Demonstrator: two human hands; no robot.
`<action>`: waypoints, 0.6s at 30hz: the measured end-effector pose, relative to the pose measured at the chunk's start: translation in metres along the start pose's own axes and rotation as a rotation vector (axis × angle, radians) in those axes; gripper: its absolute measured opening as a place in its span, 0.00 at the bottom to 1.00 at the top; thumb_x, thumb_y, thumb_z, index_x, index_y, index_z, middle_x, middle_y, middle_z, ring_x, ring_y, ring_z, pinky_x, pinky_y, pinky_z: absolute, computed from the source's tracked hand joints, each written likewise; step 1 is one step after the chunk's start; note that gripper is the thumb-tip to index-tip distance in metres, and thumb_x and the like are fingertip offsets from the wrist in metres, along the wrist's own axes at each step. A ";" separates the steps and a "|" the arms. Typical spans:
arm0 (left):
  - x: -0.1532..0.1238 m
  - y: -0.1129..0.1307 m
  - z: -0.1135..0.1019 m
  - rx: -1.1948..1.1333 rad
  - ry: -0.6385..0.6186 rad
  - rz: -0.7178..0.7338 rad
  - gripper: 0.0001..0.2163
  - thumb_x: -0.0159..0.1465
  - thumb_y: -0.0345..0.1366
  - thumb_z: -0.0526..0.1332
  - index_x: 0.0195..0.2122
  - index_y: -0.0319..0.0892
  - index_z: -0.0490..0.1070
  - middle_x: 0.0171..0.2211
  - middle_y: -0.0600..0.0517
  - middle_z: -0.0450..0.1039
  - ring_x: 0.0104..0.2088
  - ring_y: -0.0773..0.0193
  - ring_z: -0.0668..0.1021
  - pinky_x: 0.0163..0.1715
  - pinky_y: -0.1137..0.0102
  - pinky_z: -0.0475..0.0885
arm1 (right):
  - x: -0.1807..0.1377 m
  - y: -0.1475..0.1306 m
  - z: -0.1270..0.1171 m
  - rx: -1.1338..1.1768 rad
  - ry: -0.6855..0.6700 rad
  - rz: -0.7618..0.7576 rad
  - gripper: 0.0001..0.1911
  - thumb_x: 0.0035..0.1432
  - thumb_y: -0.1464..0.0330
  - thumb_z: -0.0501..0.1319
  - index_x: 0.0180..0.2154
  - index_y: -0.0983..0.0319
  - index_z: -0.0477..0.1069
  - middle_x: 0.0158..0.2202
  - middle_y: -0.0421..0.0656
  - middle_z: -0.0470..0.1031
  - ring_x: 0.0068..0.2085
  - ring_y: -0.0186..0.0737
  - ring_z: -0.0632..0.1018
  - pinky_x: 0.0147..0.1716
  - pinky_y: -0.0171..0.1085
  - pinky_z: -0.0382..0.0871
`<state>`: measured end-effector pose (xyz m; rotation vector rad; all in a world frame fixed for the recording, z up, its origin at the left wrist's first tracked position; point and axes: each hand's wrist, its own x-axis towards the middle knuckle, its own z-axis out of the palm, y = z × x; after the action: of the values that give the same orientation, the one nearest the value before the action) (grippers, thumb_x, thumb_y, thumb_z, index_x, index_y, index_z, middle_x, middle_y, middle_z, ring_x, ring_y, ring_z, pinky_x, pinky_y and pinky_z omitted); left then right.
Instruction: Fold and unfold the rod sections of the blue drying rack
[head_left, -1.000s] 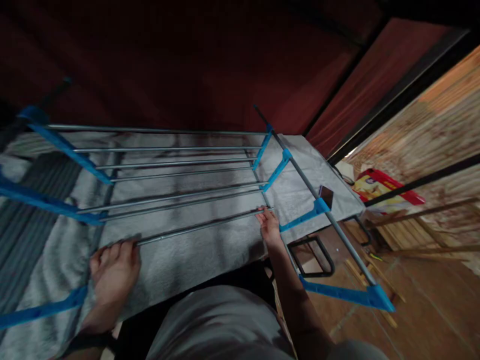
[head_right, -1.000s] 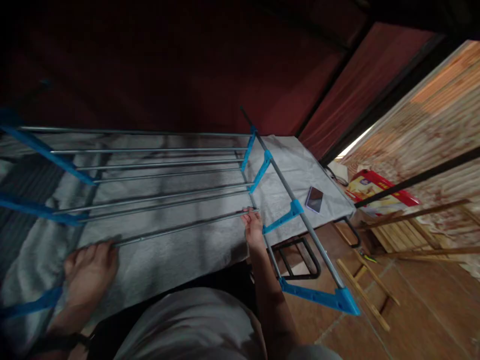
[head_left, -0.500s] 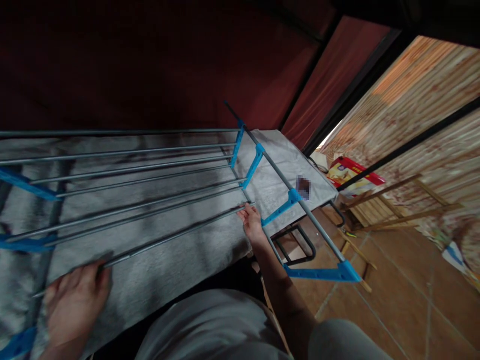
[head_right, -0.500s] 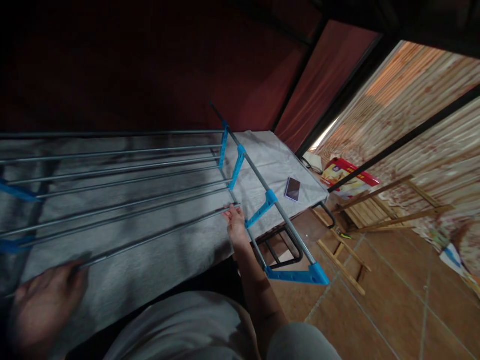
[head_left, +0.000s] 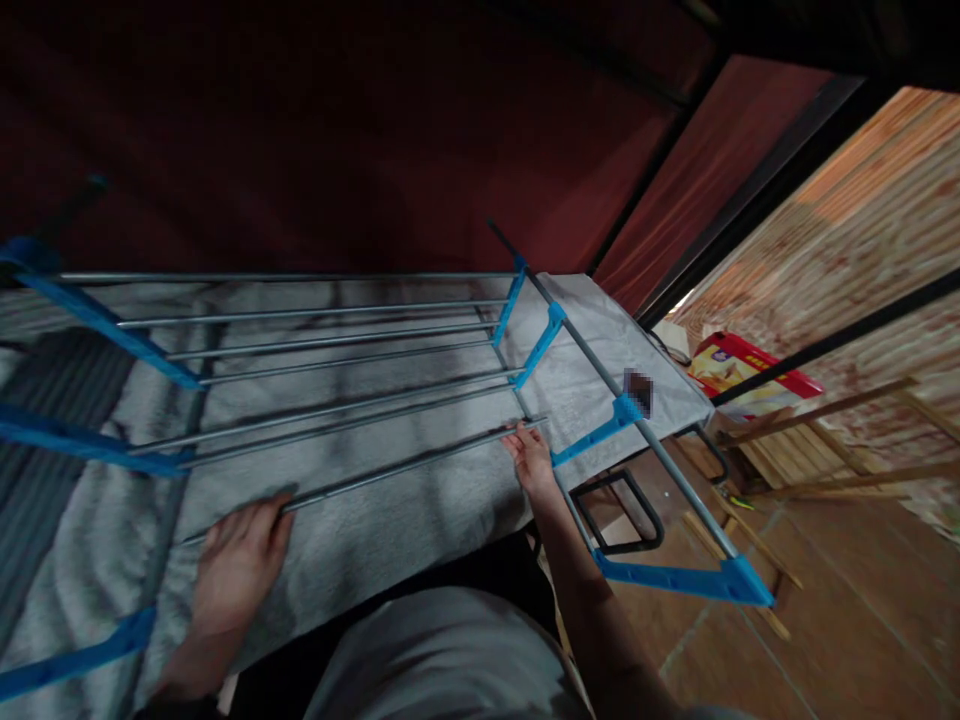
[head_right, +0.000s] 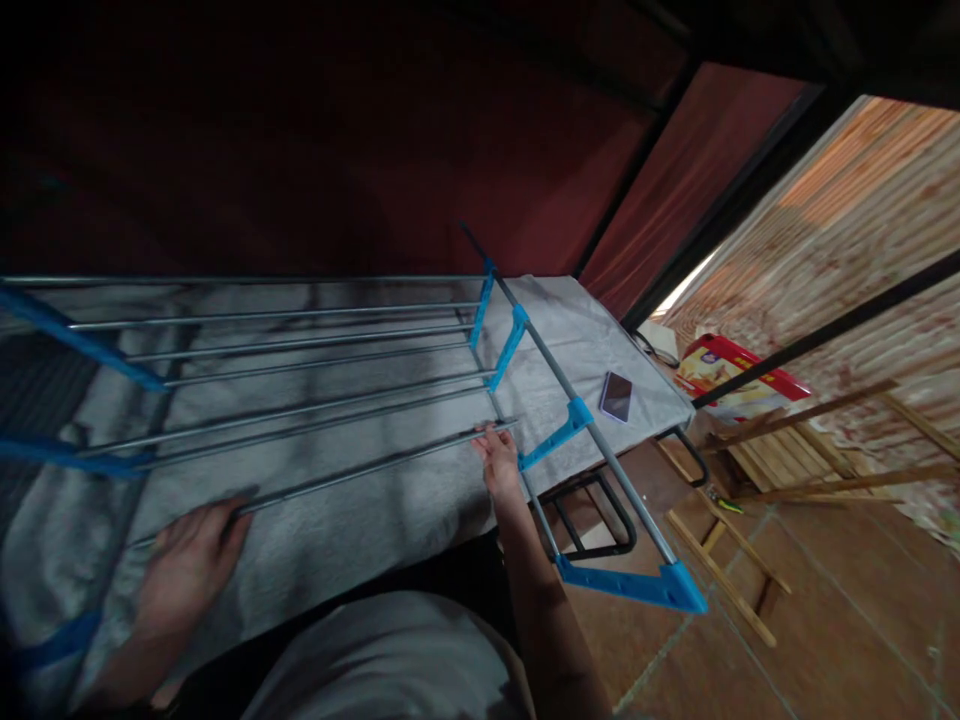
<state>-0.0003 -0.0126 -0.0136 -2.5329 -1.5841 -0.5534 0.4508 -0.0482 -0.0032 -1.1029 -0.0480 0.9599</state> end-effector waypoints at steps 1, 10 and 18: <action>0.000 0.000 -0.001 0.007 -0.002 0.006 0.19 0.75 0.45 0.47 0.50 0.41 0.74 0.40 0.43 0.82 0.43 0.48 0.80 0.48 0.58 0.70 | 0.001 0.000 -0.001 -0.001 -0.003 0.000 0.16 0.54 0.67 0.78 0.29 0.56 0.71 0.28 0.34 0.82 0.30 0.33 0.82 0.39 0.35 0.81; -0.004 -0.001 -0.006 -0.026 0.060 0.023 0.19 0.76 0.46 0.47 0.47 0.42 0.74 0.38 0.43 0.81 0.42 0.46 0.80 0.46 0.55 0.70 | 0.010 -0.006 0.018 0.044 -0.027 -0.011 0.16 0.56 0.69 0.75 0.27 0.56 0.68 0.28 0.34 0.83 0.30 0.33 0.83 0.39 0.34 0.81; -0.007 -0.006 0.000 -0.117 0.069 -0.007 0.20 0.75 0.49 0.47 0.47 0.44 0.75 0.39 0.42 0.82 0.41 0.47 0.81 0.44 0.55 0.71 | 0.011 -0.008 0.040 0.036 -0.122 -0.016 0.08 0.61 0.68 0.72 0.33 0.56 0.73 0.32 0.37 0.85 0.34 0.34 0.85 0.39 0.33 0.81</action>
<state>-0.0086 -0.0160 -0.0165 -2.5609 -1.5811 -0.7475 0.4431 -0.0125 0.0184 -1.0085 -0.1380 1.0093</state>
